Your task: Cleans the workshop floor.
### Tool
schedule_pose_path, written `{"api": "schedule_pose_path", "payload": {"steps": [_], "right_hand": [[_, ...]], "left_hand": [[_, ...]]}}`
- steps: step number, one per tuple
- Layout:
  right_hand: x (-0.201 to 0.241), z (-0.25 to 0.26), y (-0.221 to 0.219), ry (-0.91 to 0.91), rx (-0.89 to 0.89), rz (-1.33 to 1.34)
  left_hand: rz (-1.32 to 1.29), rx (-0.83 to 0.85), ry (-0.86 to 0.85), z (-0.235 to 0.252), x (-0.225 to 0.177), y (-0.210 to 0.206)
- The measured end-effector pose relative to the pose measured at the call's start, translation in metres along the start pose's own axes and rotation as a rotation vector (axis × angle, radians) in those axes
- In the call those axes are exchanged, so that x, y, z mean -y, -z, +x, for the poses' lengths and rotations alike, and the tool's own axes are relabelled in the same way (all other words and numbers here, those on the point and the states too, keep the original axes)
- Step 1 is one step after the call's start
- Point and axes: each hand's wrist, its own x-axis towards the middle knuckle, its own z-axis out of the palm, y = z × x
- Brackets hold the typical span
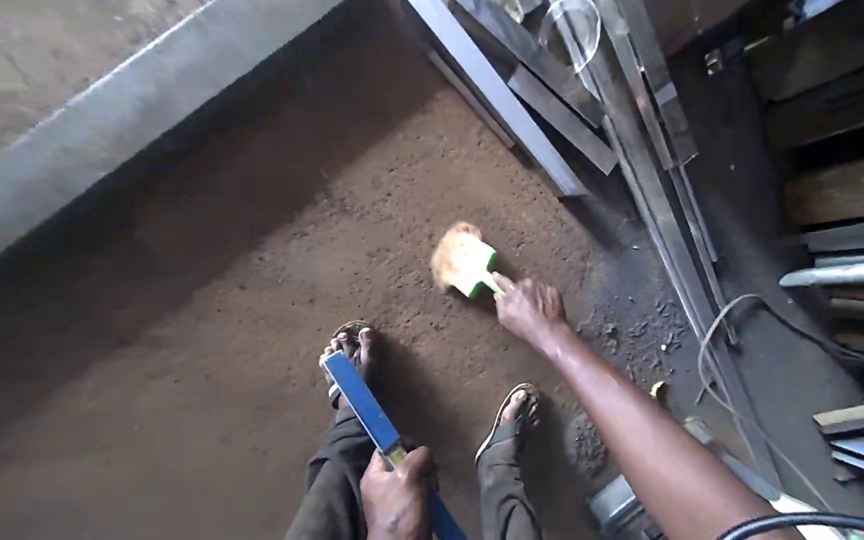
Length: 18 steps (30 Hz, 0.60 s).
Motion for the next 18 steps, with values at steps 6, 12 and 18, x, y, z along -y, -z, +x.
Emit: {"api": "schedule_pose_path", "payload": {"steps": [6, 12, 18], "right_hand": [[-0.165, -0.130, -0.092, -0.392, 0.363, -0.090], [-0.214, -0.160, -0.059, -0.505, 0.227, 0.023], [-0.136, -0.038, 0.007, -0.167, -0.214, 0.289]], "left_hand": [[0.052, 0.022, 0.038, -0.003, 0.012, -0.002], [0.081, 0.019, 0.023, -0.002, 0.012, -0.007], [0.136, 0.050, -0.014, -0.006, 0.016, -0.020]]}}
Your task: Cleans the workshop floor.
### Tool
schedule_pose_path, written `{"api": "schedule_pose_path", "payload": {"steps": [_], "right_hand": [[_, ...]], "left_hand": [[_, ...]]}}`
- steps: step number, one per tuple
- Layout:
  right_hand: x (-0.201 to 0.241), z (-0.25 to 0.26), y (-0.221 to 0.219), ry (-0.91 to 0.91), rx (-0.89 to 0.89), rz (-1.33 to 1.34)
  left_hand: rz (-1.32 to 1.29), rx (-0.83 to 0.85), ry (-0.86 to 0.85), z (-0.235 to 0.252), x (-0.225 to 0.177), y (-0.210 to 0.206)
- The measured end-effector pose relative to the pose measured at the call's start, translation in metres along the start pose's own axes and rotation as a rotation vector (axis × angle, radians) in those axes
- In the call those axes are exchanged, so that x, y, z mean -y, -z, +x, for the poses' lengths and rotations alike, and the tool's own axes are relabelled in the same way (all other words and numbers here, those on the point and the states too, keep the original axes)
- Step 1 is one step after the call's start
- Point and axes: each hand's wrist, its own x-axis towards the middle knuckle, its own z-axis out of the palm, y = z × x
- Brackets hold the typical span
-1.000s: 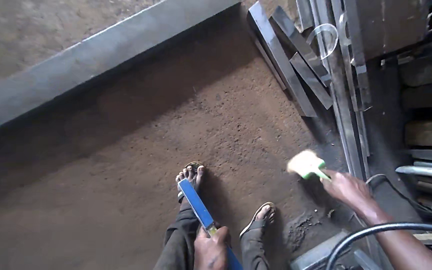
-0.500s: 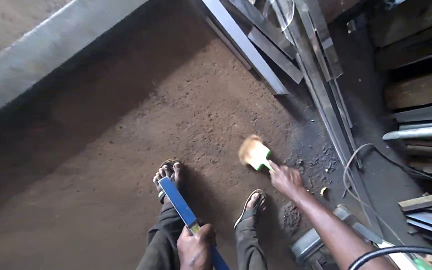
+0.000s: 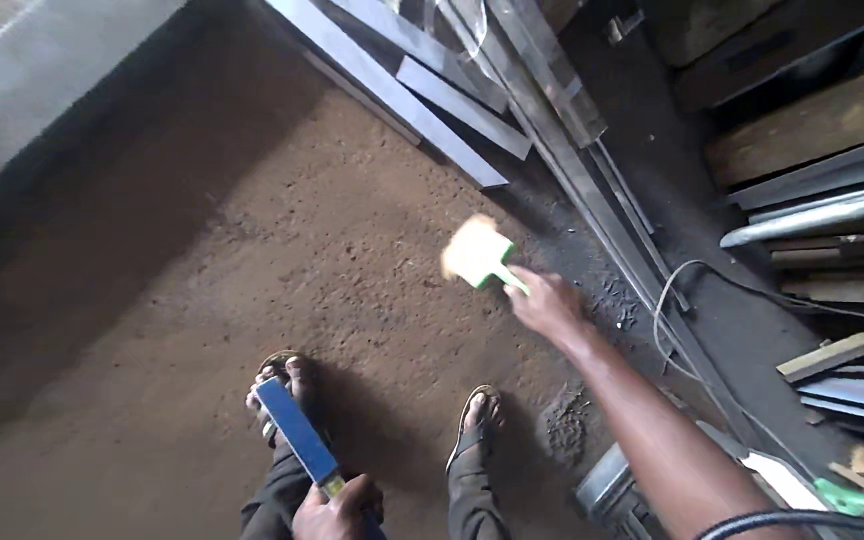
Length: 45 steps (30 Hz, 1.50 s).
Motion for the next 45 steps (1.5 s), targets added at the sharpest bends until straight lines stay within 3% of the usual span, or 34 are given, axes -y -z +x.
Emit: {"api": "schedule_pose_path", "payload": {"steps": [3, 5, 7, 10, 13, 16, 21, 24, 26, 29, 35, 37, 40, 45], "right_hand": [[0.052, 0.053, 0.002, 0.132, 0.032, 0.028], [0.058, 0.068, 0.001, 0.141, 0.080, -0.023], [0.027, 0.065, -0.005, 0.085, 0.082, -0.043], [-0.060, 0.029, -0.020, -0.058, 0.078, -0.097], [-0.133, -0.019, -0.013, -0.235, 0.206, -0.205], [-0.158, -0.027, 0.022, -0.312, 0.294, -0.203], [-0.118, 0.056, 0.078, -0.099, -0.007, -0.006], [-0.076, 0.116, 0.093, -0.088, -0.048, -0.044], [-0.075, 0.132, 0.097, -0.118, -0.028, -0.095], [-0.120, 0.111, 0.082, -0.105, 0.042, -0.187], [-0.251, -0.003, 0.034, -0.287, 0.361, -0.346], [-0.270, -0.026, 0.036, -0.324, 0.362, -0.309], [-0.250, -0.025, 0.053, -0.291, 0.208, -0.146], [-0.155, 0.046, 0.060, -0.112, -0.025, 0.029]], "left_hand": [[0.038, 0.015, -0.023, -0.001, 0.002, -0.007], [0.043, 0.013, -0.027, -0.001, 0.003, -0.008], [0.033, 0.013, -0.014, 0.000, 0.004, -0.009], [0.010, 0.004, 0.012, 0.003, 0.009, -0.009], [-0.003, -0.015, 0.033, 0.006, 0.008, -0.009], [-0.008, -0.017, 0.030, 0.009, 0.006, -0.009], [0.046, -0.038, 0.026, 0.006, 0.011, -0.015], [0.060, -0.063, 0.000, 0.004, 0.013, -0.019], [0.058, -0.070, -0.008, 0.003, 0.015, -0.019], [0.055, -0.053, 0.003, 0.002, 0.023, -0.017], [0.037, -0.057, 0.018, 0.003, 0.025, -0.014], [0.044, -0.053, 0.010, 0.001, 0.023, -0.013], [0.080, -0.067, 0.002, -0.003, 0.018, -0.012], [0.095, -0.017, -0.044, -0.006, 0.018, -0.015]]}}
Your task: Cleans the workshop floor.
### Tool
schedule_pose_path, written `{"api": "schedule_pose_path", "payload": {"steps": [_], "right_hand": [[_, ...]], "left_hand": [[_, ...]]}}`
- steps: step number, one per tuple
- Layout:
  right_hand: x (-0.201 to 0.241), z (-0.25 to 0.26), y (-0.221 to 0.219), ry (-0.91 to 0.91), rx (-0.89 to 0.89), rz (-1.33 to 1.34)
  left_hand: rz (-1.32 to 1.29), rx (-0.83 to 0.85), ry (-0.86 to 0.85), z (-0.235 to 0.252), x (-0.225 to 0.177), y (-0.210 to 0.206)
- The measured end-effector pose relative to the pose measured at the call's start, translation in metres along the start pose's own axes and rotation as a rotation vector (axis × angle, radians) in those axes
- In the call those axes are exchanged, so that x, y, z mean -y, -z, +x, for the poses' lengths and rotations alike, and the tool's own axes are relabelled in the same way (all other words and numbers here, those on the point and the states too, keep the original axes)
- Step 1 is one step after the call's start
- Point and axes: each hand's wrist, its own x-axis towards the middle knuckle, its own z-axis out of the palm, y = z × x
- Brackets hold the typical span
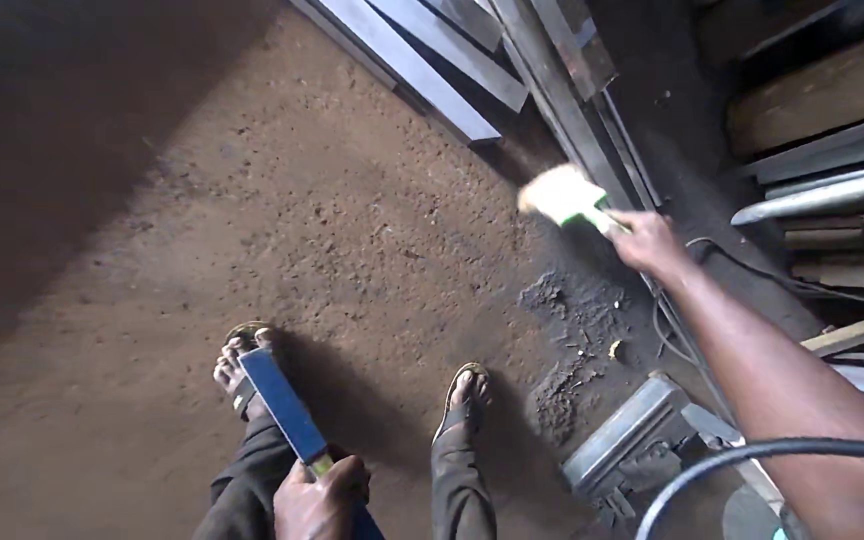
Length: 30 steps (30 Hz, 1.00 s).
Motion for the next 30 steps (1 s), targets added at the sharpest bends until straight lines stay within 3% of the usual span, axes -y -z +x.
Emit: {"api": "schedule_pose_path", "payload": {"steps": [3, 5, 10, 14, 16, 19, 23, 27, 30], "right_hand": [[0.032, 0.032, -0.015, 0.010, -0.026, 0.017], [0.018, 0.035, -0.029, -0.046, -0.001, -0.046], [-0.089, -0.025, -0.063, -0.257, 0.060, -0.148], [-0.170, -0.084, -0.082, -0.405, 0.272, -0.239], [-0.190, -0.103, -0.083, -0.441, 0.373, -0.313], [-0.164, -0.113, -0.054, -0.484, 0.308, -0.272], [-0.082, -0.088, -0.013, -0.307, 0.072, -0.065], [0.009, -0.024, -0.010, -0.095, -0.028, 0.046], [0.051, 0.006, -0.029, -0.071, 0.012, -0.017]], "left_hand": [[0.017, 0.019, -0.048, -0.002, -0.008, -0.001], [0.018, 0.024, -0.060, -0.004, -0.009, 0.001], [0.001, 0.065, 0.000, -0.007, -0.003, 0.006], [-0.027, 0.078, 0.024, -0.010, -0.004, 0.004], [-0.039, 0.087, 0.019, -0.011, -0.006, 0.002], [-0.040, 0.102, 0.025, -0.012, -0.008, 0.001], [-0.029, 0.113, 0.041, -0.012, -0.008, 0.002], [-0.012, 0.106, 0.044, -0.014, -0.009, 0.001], [-0.017, 0.089, 0.034, -0.013, -0.011, 0.003]]}}
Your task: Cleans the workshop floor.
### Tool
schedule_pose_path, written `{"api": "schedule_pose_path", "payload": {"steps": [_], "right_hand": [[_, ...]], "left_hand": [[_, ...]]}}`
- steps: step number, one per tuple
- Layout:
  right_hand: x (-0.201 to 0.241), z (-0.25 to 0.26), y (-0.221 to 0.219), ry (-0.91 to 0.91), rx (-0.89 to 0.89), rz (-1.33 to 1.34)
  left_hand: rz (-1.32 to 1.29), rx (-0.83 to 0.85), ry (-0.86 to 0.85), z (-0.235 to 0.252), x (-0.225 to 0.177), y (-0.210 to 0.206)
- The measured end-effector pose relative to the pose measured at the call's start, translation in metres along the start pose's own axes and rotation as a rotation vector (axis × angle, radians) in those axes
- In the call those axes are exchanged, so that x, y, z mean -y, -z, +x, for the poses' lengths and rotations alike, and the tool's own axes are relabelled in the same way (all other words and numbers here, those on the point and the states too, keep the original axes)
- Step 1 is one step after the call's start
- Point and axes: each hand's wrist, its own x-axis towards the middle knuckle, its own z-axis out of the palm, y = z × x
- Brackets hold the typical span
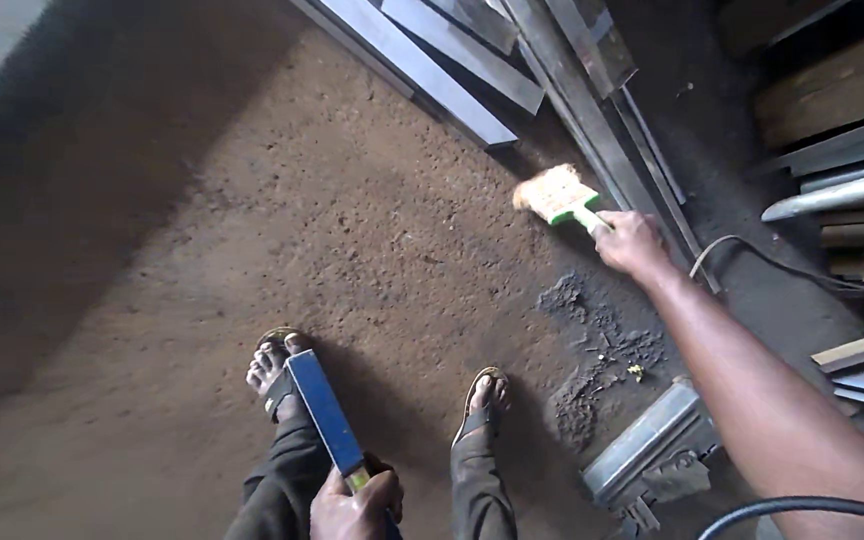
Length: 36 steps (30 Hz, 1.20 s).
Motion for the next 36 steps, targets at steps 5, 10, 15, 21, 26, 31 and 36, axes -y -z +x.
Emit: {"api": "schedule_pose_path", "payload": {"steps": [5, 10, 15, 21, 26, 31, 36], "right_hand": [[-0.064, -0.066, -0.061, -0.106, 0.127, -0.230], [-0.145, -0.127, -0.055, -0.314, 0.445, -0.393], [-0.095, -0.120, -0.014, -0.242, 0.165, -0.270], [0.041, -0.068, -0.034, 0.065, 0.092, -0.124], [-0.011, -0.092, -0.099, 0.026, 0.151, -0.276], [-0.151, -0.164, -0.100, -0.287, 0.486, -0.429], [-0.151, -0.174, -0.063, -0.234, 0.197, -0.227]], "left_hand": [[-0.061, -0.022, 0.042, 0.003, 0.001, 0.010], [-0.111, -0.031, 0.070, 0.006, 0.002, 0.019], [-0.117, -0.034, 0.083, 0.011, 0.007, 0.028], [-0.110, -0.025, 0.047, 0.010, 0.008, 0.027], [-0.138, -0.024, 0.024, 0.010, 0.005, 0.029], [-0.135, -0.014, 0.048, 0.010, 0.011, 0.033], [-0.114, -0.018, 0.029, 0.010, 0.009, 0.036]]}}
